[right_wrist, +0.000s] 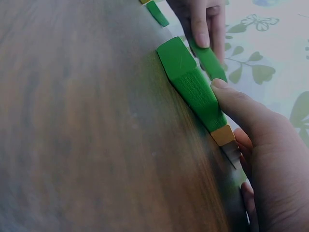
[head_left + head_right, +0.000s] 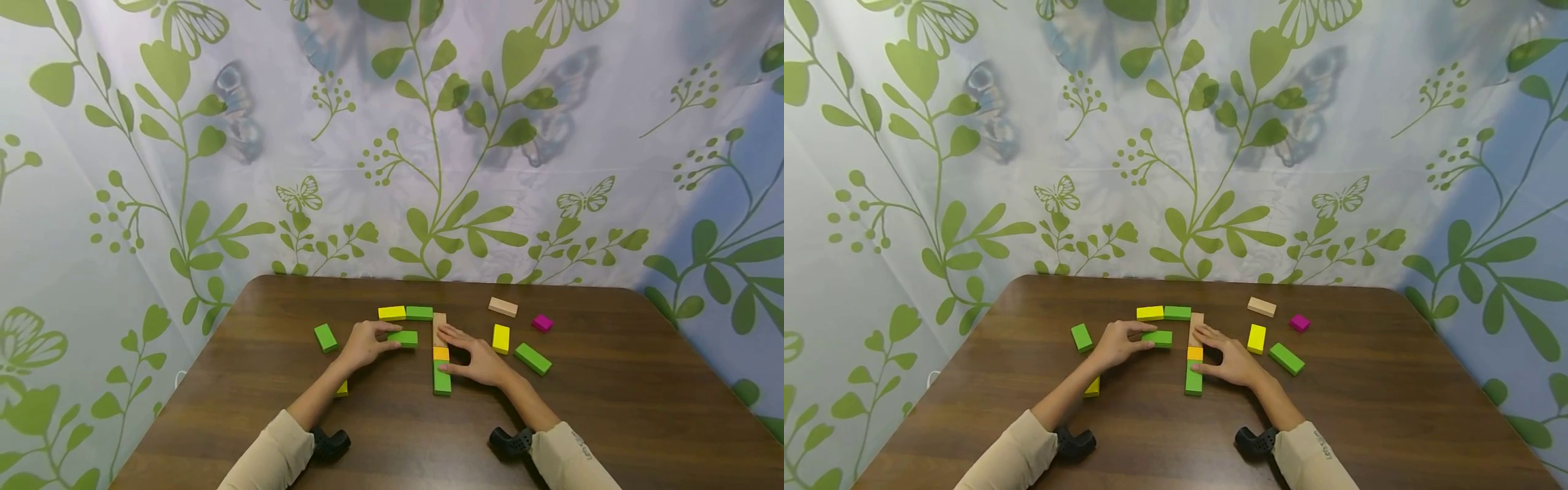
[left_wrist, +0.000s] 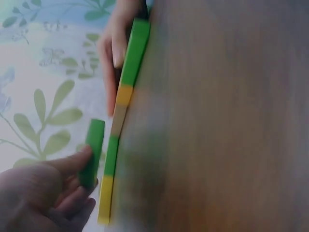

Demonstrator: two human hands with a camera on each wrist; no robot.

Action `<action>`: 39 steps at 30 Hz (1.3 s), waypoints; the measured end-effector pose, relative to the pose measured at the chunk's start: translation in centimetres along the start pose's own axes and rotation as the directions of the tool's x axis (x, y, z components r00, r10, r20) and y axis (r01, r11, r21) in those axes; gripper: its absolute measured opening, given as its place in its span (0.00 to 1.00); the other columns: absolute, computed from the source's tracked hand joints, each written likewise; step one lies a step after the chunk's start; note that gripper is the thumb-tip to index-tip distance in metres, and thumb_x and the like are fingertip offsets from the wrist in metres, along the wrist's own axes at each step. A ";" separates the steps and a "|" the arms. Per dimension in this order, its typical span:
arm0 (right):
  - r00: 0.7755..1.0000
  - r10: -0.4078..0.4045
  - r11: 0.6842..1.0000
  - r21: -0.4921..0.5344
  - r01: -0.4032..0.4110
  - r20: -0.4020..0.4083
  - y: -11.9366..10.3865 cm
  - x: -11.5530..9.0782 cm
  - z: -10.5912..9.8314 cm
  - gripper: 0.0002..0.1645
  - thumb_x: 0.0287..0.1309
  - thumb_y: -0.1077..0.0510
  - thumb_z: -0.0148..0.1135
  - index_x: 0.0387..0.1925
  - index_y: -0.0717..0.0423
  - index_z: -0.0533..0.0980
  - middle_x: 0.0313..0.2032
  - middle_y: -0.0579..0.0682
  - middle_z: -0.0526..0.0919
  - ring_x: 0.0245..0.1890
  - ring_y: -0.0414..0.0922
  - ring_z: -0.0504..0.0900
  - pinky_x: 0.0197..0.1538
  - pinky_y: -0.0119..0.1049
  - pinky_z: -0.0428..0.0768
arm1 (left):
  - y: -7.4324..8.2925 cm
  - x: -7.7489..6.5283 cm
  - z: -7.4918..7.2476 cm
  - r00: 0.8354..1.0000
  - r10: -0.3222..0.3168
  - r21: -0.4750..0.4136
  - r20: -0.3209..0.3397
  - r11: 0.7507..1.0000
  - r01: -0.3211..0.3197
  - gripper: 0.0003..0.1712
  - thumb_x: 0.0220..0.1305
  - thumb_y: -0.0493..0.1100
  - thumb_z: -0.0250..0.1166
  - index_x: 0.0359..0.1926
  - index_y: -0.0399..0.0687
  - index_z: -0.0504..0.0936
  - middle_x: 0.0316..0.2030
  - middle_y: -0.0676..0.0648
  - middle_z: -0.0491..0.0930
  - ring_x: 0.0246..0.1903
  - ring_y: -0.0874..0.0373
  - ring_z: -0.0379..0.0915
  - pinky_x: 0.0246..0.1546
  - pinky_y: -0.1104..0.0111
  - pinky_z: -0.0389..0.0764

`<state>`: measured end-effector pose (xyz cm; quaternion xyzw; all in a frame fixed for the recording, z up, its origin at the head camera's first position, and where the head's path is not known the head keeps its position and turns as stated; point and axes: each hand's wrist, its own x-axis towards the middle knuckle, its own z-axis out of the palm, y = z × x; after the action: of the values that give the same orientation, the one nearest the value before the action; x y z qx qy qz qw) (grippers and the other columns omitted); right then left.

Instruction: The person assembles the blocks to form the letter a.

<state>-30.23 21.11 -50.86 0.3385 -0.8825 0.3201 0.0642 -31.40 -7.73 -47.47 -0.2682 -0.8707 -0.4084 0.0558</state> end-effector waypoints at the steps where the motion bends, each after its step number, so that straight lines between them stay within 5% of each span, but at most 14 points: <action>1: 1.000 0.005 1.000 -0.001 -0.005 0.002 0.0 0.0 0.0 0.45 0.51 0.38 0.64 0.66 0.51 0.63 0.67 0.50 0.59 0.66 0.51 0.57 0.59 0.58 0.61 | 0.1 -0.1 0.5 1.000 0.003 -0.002 0.002 1.000 -0.003 0.20 0.54 0.44 0.68 0.48 0.44 0.83 0.45 0.47 0.81 0.46 0.51 0.77 0.45 0.60 0.77; 10: 1.000 0.008 1.000 0.005 -0.008 0.003 0.0 0.0 0.0 0.45 0.51 0.38 0.63 0.67 0.50 0.62 0.67 0.49 0.59 0.66 0.51 0.56 0.59 0.59 0.60 | 0.8 -0.3 3.2 0.999 0.030 0.033 0.016 0.999 -0.030 0.18 0.54 0.44 0.69 0.47 0.46 0.83 0.44 0.50 0.82 0.47 0.57 0.75 0.47 0.64 0.76; 39: 1.000 0.000 1.000 0.012 0.000 -0.002 -0.1 0.1 0.0 0.44 0.51 0.39 0.64 0.66 0.50 0.62 0.66 0.50 0.60 0.66 0.52 0.57 0.59 0.58 0.61 | 0.8 -0.5 3.6 0.999 0.046 0.029 0.020 0.998 -0.047 0.19 0.54 0.44 0.69 0.47 0.46 0.83 0.44 0.50 0.82 0.48 0.58 0.75 0.48 0.64 0.75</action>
<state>-30.20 21.03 -50.78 0.3385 -0.8804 0.3259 0.0632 -30.19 -4.82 -49.51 -0.2915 -0.8706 -0.3916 0.0608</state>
